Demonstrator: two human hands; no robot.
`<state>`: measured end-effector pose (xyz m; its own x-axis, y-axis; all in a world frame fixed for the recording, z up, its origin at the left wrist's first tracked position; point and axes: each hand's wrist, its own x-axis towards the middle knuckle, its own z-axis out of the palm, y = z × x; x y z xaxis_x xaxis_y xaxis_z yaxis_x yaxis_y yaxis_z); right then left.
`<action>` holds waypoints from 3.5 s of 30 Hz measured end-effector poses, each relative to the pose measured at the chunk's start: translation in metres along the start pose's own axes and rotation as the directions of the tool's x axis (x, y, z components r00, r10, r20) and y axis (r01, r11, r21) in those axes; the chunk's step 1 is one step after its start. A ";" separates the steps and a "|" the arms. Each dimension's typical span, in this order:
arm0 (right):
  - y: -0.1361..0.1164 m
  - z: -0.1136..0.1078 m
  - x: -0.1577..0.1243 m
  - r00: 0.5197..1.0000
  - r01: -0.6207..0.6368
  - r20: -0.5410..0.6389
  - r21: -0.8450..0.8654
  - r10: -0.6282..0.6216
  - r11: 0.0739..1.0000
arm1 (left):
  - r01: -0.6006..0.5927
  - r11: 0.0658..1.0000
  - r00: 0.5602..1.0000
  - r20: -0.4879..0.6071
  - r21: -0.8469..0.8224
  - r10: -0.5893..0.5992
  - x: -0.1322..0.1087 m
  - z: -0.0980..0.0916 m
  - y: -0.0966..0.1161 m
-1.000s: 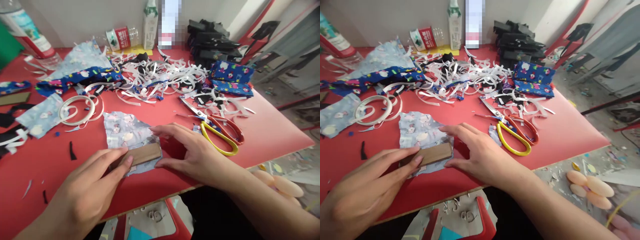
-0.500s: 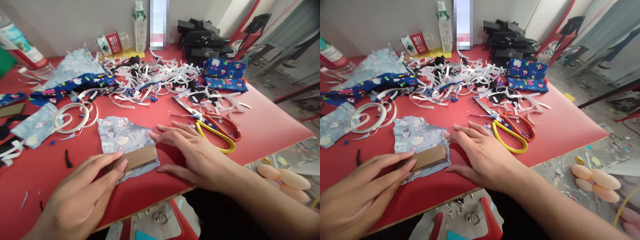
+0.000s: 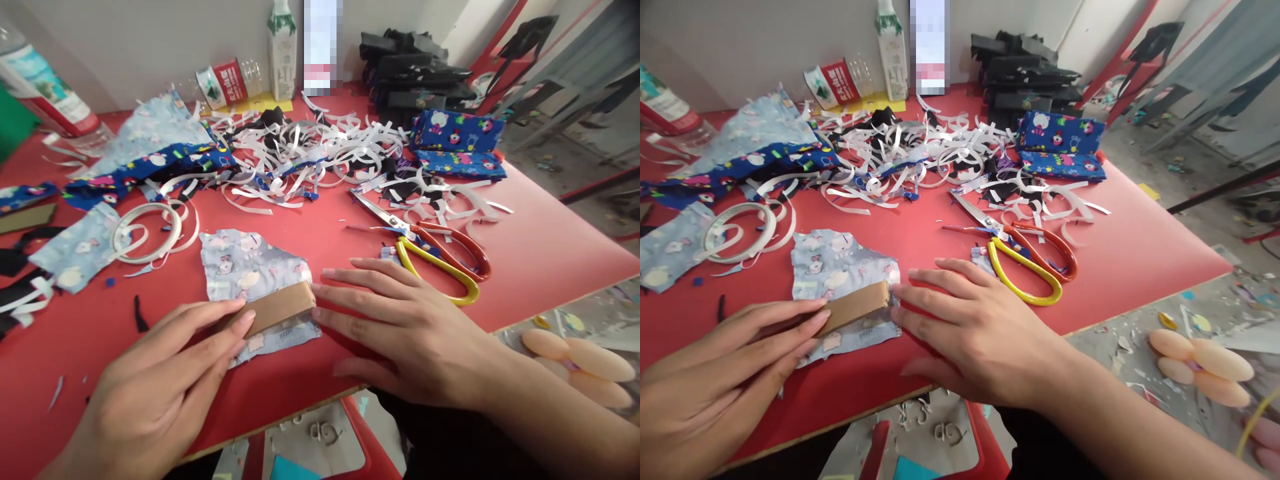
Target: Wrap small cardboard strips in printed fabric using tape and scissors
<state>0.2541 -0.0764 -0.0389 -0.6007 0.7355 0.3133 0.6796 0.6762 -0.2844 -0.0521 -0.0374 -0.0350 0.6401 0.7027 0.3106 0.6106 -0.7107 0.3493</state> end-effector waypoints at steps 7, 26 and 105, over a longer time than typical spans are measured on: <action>0.007 -0.002 0.001 0.994 0.003 0.112 0.096 -0.014 0.995 | -0.057 0.998 0.995 0.089 0.023 0.055 -0.003 -0.002 -0.009; 0.021 -0.009 -0.008 0.976 0.009 0.214 0.087 -0.028 0.996 | 0.059 0.989 0.998 -0.016 0.139 -0.057 -0.015 0.015 -0.003; -0.035 0.019 0.053 0.990 0.132 -0.060 0.085 -0.127 0.988 | 0.023 0.988 0.955 0.287 0.153 -0.066 -0.005 0.005 -0.004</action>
<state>0.1907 -0.0606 -0.0295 -0.6561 0.6396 0.4005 0.5559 0.7686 -0.3165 -0.0553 -0.0389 -0.0427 0.7052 0.7087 0.0195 0.6889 -0.6915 0.2173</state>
